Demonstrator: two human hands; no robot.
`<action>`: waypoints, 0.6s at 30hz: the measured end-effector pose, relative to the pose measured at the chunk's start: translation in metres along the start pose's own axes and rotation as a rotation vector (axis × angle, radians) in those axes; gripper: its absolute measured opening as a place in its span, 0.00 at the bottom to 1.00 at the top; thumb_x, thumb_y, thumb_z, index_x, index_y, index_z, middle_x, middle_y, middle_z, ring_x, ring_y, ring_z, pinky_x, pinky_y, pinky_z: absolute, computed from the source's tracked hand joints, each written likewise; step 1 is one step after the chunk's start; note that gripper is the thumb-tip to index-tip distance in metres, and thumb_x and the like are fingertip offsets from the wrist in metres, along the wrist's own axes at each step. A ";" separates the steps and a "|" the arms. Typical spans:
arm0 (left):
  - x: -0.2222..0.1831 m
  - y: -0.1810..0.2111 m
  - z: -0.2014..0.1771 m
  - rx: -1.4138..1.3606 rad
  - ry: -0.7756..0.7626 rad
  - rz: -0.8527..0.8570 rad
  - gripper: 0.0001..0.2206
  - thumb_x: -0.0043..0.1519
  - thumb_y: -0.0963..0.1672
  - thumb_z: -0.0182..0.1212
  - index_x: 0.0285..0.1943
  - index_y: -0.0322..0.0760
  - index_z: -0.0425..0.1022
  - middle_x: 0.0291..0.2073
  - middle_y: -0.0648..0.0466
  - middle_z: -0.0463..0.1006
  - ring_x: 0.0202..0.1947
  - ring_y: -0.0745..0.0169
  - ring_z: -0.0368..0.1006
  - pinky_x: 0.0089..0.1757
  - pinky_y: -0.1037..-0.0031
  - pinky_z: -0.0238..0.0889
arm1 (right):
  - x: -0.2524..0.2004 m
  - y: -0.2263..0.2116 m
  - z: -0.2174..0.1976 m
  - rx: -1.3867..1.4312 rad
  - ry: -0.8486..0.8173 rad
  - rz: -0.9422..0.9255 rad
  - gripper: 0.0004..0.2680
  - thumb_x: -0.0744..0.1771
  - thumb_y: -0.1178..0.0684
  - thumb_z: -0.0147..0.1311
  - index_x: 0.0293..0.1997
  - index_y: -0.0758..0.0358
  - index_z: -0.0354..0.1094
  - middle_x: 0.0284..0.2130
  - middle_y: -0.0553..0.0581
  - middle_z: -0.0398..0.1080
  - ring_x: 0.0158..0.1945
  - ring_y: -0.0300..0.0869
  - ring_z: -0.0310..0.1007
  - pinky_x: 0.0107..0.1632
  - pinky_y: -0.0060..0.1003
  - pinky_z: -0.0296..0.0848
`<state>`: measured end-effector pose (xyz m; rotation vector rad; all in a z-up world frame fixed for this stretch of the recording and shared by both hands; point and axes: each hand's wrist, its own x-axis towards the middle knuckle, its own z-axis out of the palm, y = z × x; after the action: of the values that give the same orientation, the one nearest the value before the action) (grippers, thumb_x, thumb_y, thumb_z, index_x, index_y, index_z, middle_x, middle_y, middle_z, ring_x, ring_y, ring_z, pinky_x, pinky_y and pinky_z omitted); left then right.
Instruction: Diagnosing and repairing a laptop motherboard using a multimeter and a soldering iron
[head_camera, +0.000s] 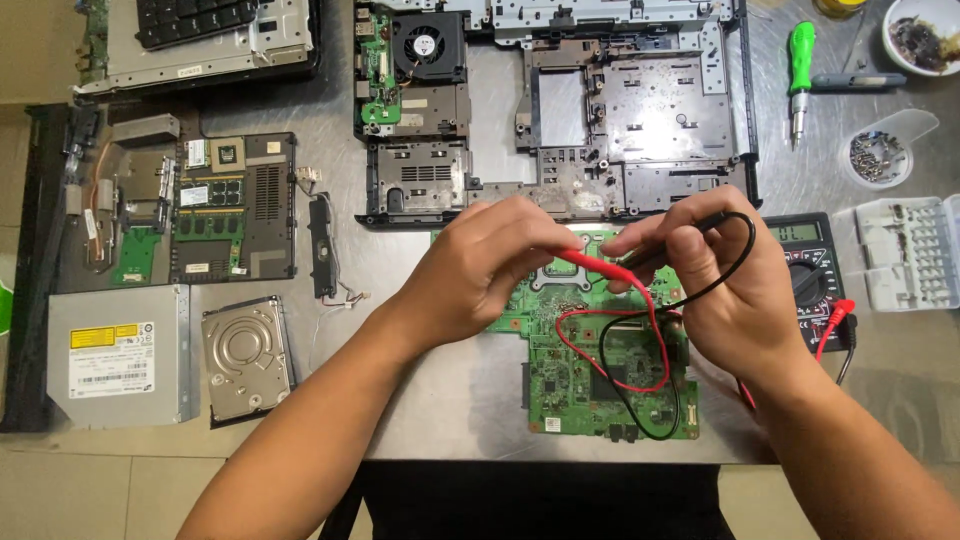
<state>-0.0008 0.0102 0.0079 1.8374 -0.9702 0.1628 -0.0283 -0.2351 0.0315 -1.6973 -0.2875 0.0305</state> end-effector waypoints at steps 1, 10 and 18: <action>0.001 0.004 0.001 -0.004 -0.001 -0.001 0.08 0.72 0.38 0.54 0.58 0.41 0.71 0.46 0.54 0.77 0.44 0.52 0.74 0.46 0.65 0.62 | -0.002 0.001 -0.001 -0.001 0.001 0.004 0.07 0.74 0.50 0.39 0.45 0.63 0.53 0.40 0.69 0.76 0.38 0.50 0.80 0.45 0.37 0.80; 0.003 0.017 -0.002 -0.179 -0.200 0.092 0.09 0.63 0.33 0.47 0.49 0.32 0.61 0.42 0.45 0.70 0.40 0.45 0.70 0.43 0.63 0.65 | -0.027 -0.018 -0.022 -0.204 0.109 -0.007 0.07 0.68 0.66 0.51 0.50 0.70 0.68 0.37 0.63 0.72 0.40 0.46 0.77 0.46 0.34 0.81; 0.002 0.019 0.004 -0.055 -0.240 0.093 0.04 0.64 0.34 0.42 0.44 0.32 0.59 0.44 0.43 0.75 0.37 0.44 0.73 0.39 0.62 0.70 | -0.064 -0.006 -0.065 -0.676 0.553 -0.124 0.04 0.75 0.64 0.47 0.51 0.74 0.67 0.45 0.68 0.71 0.51 0.52 0.76 0.57 0.41 0.74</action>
<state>-0.0136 0.0033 0.0203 1.7896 -1.2151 -0.0293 -0.0797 -0.3107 0.0380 -2.2609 0.0273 -0.6856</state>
